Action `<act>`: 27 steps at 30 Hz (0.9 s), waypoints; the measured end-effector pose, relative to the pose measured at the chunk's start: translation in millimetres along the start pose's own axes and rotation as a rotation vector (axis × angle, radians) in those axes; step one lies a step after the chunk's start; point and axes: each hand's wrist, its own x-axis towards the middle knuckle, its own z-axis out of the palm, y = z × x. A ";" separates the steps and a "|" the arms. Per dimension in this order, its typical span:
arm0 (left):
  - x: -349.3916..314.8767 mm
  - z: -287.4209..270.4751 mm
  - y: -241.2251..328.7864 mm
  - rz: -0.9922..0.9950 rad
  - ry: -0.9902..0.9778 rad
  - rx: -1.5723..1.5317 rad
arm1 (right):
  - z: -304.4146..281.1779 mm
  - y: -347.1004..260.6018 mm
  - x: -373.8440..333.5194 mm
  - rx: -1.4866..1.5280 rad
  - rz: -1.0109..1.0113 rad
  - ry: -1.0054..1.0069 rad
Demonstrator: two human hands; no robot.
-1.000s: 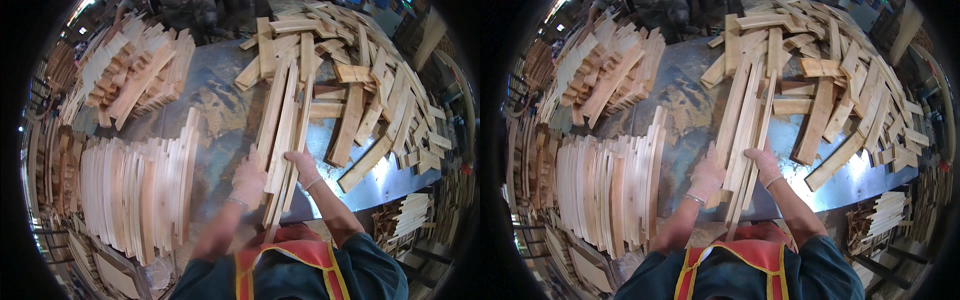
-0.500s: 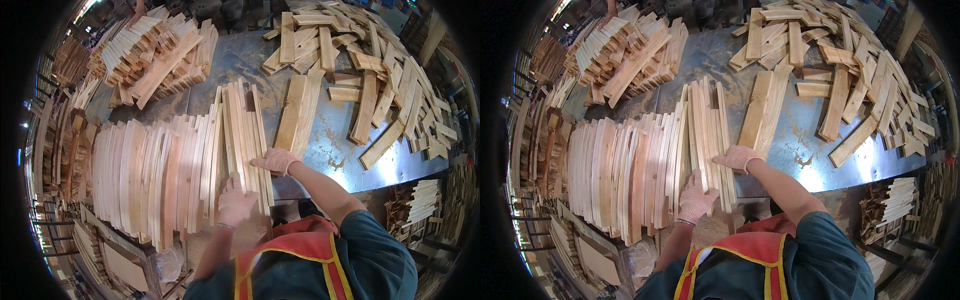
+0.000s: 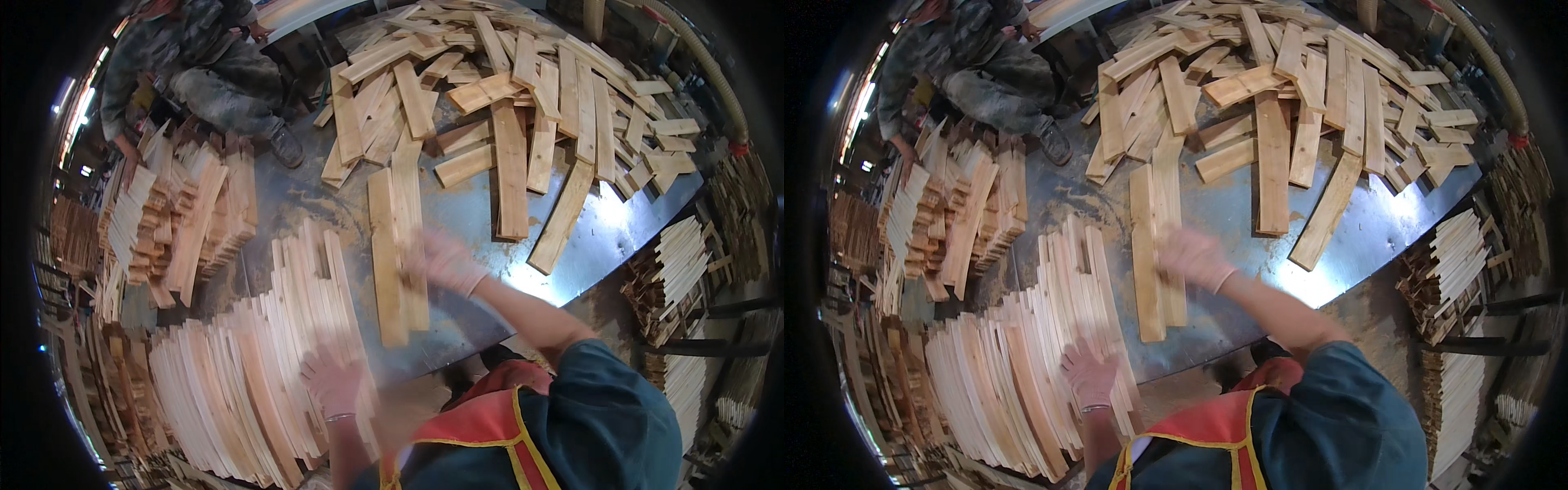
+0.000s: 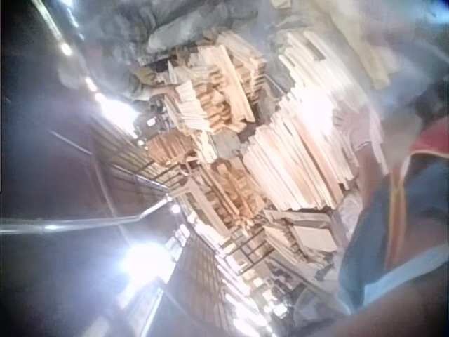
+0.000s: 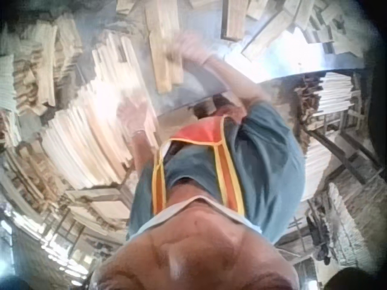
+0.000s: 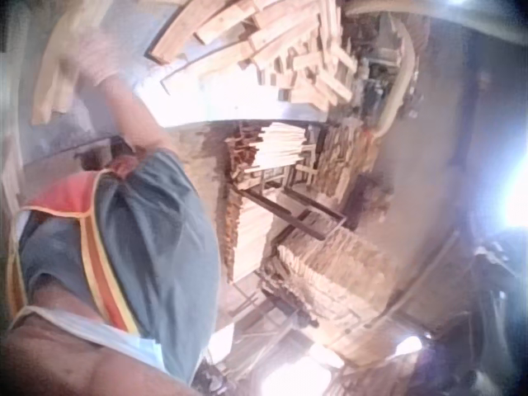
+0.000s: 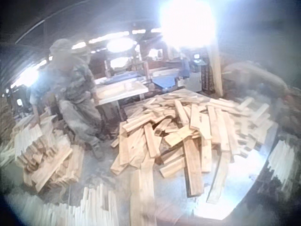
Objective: The person repeatedly picks up light-colored wooden planks from a large pile on a metal table and stacks them neatly into a growing pile. The person handles the planks by hand, aligning them and placing them one by one or in small groups.
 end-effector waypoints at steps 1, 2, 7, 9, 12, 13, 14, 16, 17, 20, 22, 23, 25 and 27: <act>5.5 1.9 5.9 -0.004 0.073 0.027 | -42.5 11.9 12.5 -0.181 0.049 0.214; 13.7 14.4 15.8 0.163 0.147 -0.081 | -77.4 26.5 26.7 -0.377 0.128 0.391; 53.6 55.6 162.6 0.124 0.004 -0.118 | -109.1 138.5 74.1 -0.685 0.463 0.710; 56.7 42.3 183.0 0.077 -0.074 -0.094 | -110.5 152.3 69.8 -0.658 0.493 0.629; 62.8 36.8 178.3 0.047 -0.162 -0.102 | -137.9 210.7 19.7 -0.626 0.421 0.621; 66.2 31.1 169.7 0.041 -0.173 -0.109 | -135.6 247.2 0.0 -0.636 0.350 0.752; 66.1 28.7 159.8 -0.016 -0.237 -0.148 | -147.9 219.2 -18.9 -0.570 0.503 0.639; 55.2 26.8 136.5 -0.138 -0.371 -0.239 | -162.5 186.5 -56.4 -0.432 0.586 0.504; 45.1 29.7 128.4 -0.152 -0.383 -0.240 | -162.3 192.4 -77.1 -0.346 0.528 0.494; 11.5 36.3 105.4 -0.157 -0.415 -0.308 | -116.3 183.3 -143.1 0.479 0.363 0.445; -9.6 38.3 92.4 -0.104 -0.439 -0.440 | -70.4 190.0 -185.0 0.807 0.396 0.359; -21.1 44.4 84.5 -0.091 -0.502 -0.612 | -45.6 172.4 -200.9 0.891 0.481 0.281; -41.3 54.3 69.2 -0.057 -0.602 -0.953 | 6.3 153.1 -216.8 0.973 0.578 0.097; -67.3 78.4 62.5 -0.024 -0.566 -1.110 | 58.8 124.3 -227.2 0.998 0.547 -0.045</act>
